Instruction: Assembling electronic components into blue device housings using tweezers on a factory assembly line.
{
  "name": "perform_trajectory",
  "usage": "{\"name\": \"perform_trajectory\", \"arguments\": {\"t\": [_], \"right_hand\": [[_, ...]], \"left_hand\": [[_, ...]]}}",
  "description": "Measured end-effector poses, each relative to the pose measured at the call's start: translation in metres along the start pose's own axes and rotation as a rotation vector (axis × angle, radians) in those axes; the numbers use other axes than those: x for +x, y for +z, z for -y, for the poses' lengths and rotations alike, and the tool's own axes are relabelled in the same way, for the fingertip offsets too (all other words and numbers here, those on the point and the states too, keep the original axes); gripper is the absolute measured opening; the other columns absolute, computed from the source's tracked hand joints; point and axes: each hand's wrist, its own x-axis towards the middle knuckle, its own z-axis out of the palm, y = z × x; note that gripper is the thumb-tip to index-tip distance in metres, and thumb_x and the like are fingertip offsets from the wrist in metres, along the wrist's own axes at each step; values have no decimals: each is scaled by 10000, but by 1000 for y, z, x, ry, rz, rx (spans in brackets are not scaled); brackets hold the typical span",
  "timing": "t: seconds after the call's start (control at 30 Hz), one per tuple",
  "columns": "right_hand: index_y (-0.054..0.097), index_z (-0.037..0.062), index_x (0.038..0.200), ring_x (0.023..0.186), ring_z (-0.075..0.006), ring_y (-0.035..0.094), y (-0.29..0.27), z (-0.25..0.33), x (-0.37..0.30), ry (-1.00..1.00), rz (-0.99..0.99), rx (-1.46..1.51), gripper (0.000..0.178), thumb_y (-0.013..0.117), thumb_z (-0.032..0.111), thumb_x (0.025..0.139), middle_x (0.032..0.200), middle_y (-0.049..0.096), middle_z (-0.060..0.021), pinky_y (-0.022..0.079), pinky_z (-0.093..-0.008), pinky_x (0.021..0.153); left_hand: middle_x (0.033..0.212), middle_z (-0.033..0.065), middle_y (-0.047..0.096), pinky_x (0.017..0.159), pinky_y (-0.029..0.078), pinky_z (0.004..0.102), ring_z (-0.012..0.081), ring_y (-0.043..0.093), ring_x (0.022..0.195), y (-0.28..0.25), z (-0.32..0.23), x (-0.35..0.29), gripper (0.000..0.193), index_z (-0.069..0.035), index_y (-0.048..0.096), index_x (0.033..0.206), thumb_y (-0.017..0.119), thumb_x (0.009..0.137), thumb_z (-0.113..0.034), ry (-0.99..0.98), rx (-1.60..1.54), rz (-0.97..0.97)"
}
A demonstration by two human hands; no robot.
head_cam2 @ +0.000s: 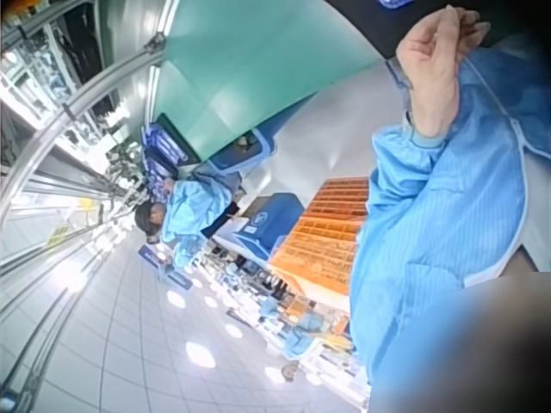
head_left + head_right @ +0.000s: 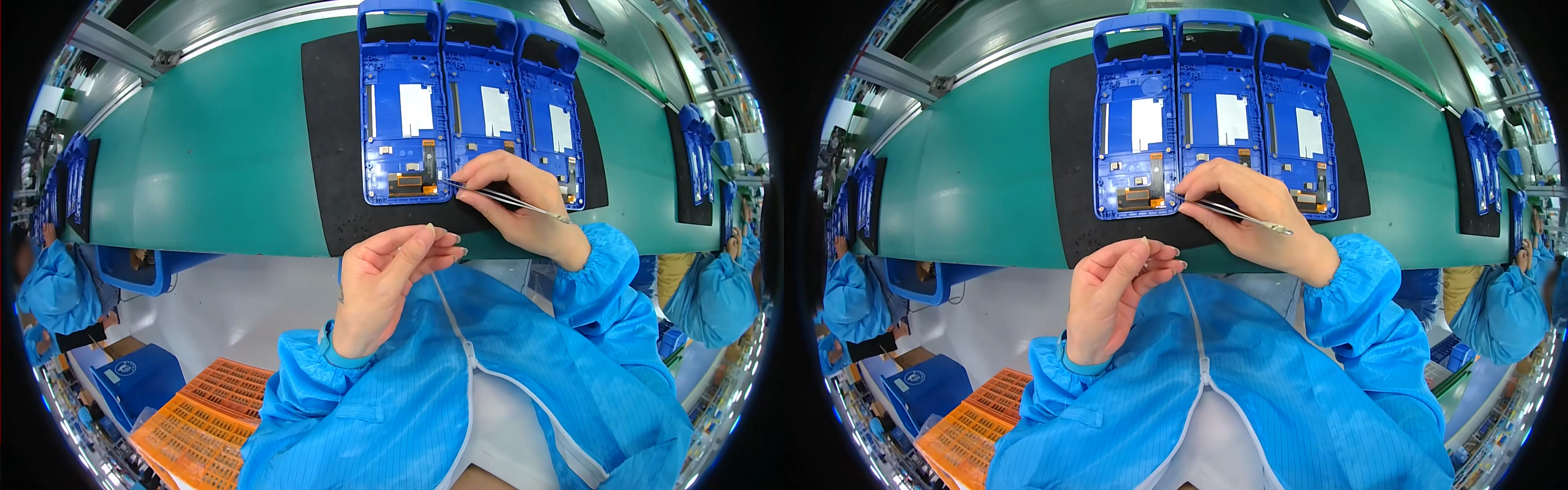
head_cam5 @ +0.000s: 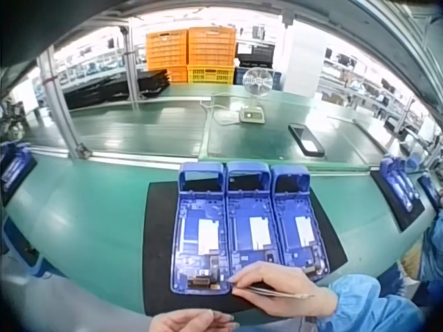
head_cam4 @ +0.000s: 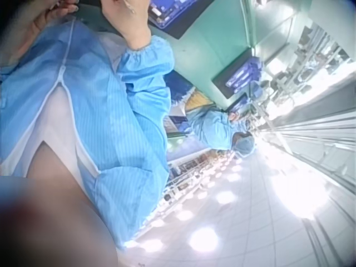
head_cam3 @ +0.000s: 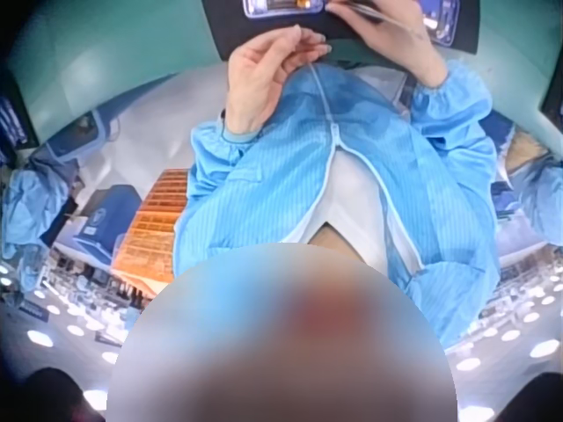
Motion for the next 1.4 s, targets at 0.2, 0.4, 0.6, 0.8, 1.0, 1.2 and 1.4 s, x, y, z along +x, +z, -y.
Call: {"name": "perform_trajectory", "arguments": {"t": [0.2,0.4,0.6,0.8,1.0,1.2,1.4], "right_hand": [[560,9,841,836,-200,613,-3,-1,2,27,-15,11,151,640,-69,740,907,624,-122,498,-278,721],[585,20,835,797,-236,627,-8,16,0,-122,33,171,163,659,-66,718,868,629,-141,510,-321,695],[602,23,823,824,-218,639,15,43,9,-79,220,264,156,685,-43,707,886,637,-123,514,-298,720],[572,-2,817,775,-203,615,41,59,31,-144,66,306,145,657,-68,720,854,623,-117,489,-278,683],[554,10,853,775,-223,608,89,57,38,-356,315,291,178,656,-47,719,843,599,-121,480,-270,646],[564,11,839,756,-230,611,97,43,29,-377,439,305,151,652,-32,725,855,606,-121,484,-280,642],[566,-5,820,749,-204,611,104,43,30,-386,399,360,127,648,-34,727,849,613,-117,480,-265,641]], "left_hand": [[990,197,611,811,507,315,263,617,908,2,0,4,254,61,586,1025,498,912,-148,-6,8,-6],[1055,197,588,851,493,315,260,598,961,6,-9,2,312,77,493,1150,480,917,-130,5,-87,-29],[1031,188,597,843,501,287,227,601,948,-17,-10,-16,233,71,542,1076,539,865,-26,65,-130,-111],[1084,189,570,904,470,296,250,570,1015,-54,-21,-58,293,100,492,1125,539,868,-34,111,-195,-281],[1152,170,527,957,430,281,232,536,1071,-81,57,-77,333,96,457,1166,524,884,-68,-125,-320,-223],[1004,104,598,828,507,211,150,607,921,-97,102,-57,272,65,536,1069,564,872,-120,-281,-381,-263],[872,72,619,688,511,169,104,611,772,-126,140,-44,200,18,580,947,607,847,-153,-228,-282,-296]]}}
